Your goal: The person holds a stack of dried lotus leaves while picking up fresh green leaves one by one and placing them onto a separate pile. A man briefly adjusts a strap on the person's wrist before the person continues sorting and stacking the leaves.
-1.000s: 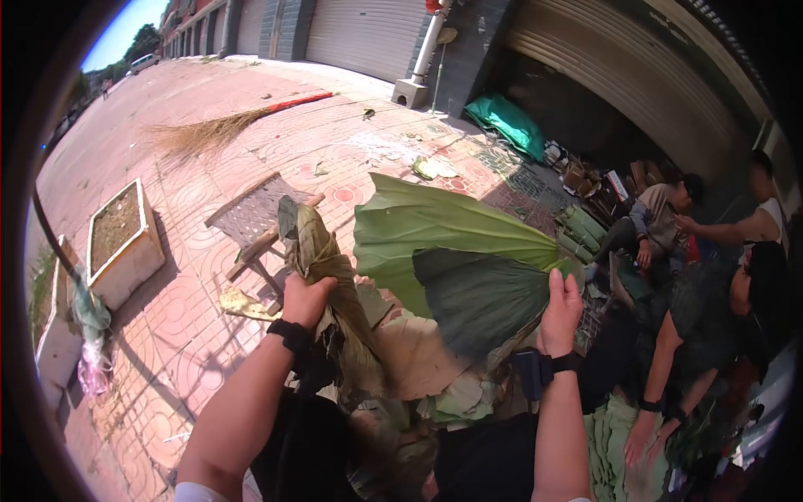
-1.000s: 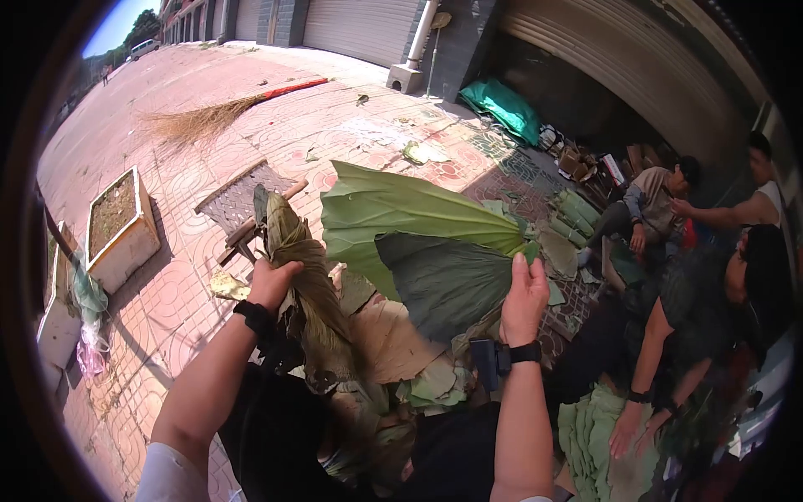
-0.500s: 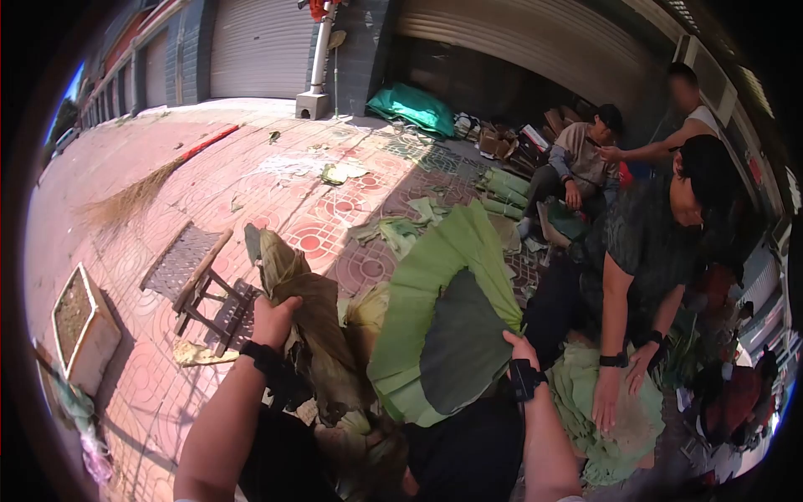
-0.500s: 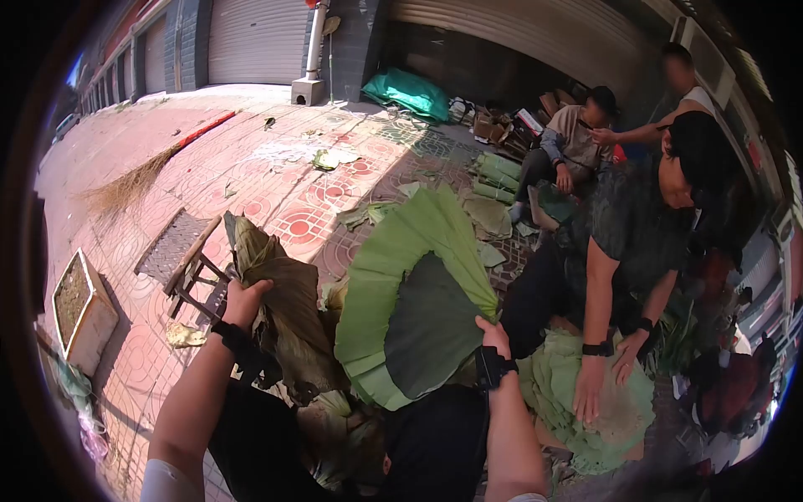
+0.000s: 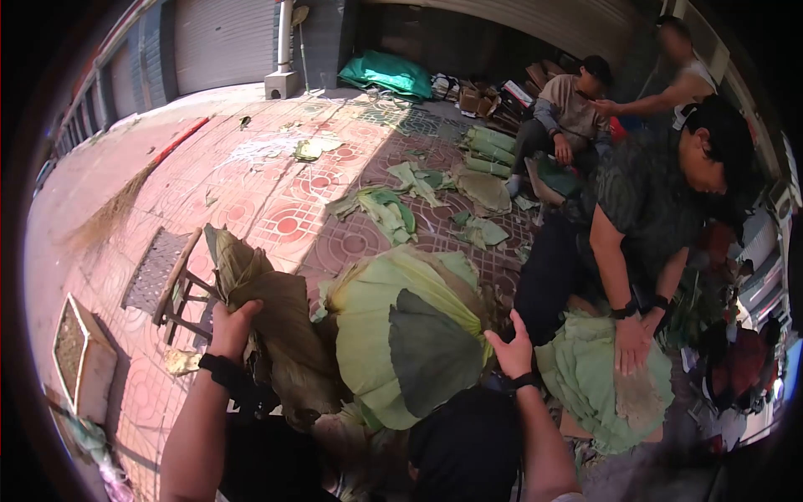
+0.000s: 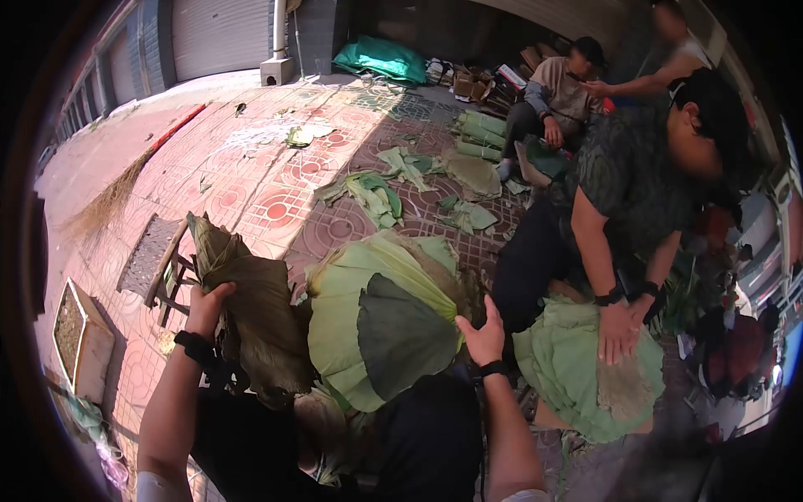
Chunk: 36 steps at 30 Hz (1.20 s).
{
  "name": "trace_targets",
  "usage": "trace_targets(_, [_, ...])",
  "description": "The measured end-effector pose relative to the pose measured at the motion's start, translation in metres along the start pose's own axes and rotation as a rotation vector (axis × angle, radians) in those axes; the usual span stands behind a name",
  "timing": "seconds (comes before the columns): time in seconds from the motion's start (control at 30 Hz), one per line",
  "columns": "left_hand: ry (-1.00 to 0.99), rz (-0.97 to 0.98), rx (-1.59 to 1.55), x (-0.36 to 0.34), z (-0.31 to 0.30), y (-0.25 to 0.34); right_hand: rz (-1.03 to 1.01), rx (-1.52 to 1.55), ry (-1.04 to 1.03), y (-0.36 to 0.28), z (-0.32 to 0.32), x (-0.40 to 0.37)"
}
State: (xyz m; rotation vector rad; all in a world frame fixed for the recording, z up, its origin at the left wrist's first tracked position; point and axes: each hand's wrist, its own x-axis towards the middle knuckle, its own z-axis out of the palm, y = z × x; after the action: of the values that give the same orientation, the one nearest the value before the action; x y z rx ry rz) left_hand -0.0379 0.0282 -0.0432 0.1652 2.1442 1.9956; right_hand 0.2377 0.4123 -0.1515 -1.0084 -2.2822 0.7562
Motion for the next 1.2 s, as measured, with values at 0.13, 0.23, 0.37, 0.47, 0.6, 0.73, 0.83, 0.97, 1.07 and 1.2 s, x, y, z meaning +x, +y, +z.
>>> trace_targets(0.13, [-0.030,-0.020,-0.010,0.001,-0.003,0.001,-0.039,-0.262,-0.393,-0.022,0.023,0.003])
trace_targets(0.23, [-0.020,-0.024,-0.014,-0.007,-0.004,0.011,0.104,-0.337,-0.504,-0.039,0.030,0.004])
trace_targets(0.37, [-0.072,-0.096,-0.036,-0.015,-0.013,0.018,0.147,-0.106,-0.435,-0.026,0.027,0.010])
trace_targets(0.47, [-0.016,-0.061,-0.003,-0.023,-0.017,0.027,0.095,0.410,-0.485,-0.072,-0.015,0.022])
trace_targets(0.6, [-0.129,0.002,-0.062,-0.017,-0.021,0.022,0.024,0.700,-0.530,-0.192,-0.061,0.024])
trace_targets(0.73, [-0.248,0.111,-0.070,-0.028,-0.006,0.031,-0.231,0.460,-0.693,-0.273,-0.027,0.011])
trace_targets(0.83, [-0.274,0.288,-0.055,-0.041,0.015,0.027,-0.153,0.630,-0.935,-0.326,0.006,-0.024])
trace_targets(0.97, [-0.265,0.024,0.012,-0.049,-0.001,0.050,0.091,0.986,-1.153,-0.333,0.023,-0.037])
trace_targets(1.07, [-0.273,0.065,-0.104,-0.036,-0.009,0.026,0.121,1.133,-1.219,-0.324,0.032,-0.029])
trace_targets(1.2, [-0.387,0.271,-0.121,-0.046,-0.005,0.040,0.045,1.095,-1.205,-0.326,0.031,-0.036])
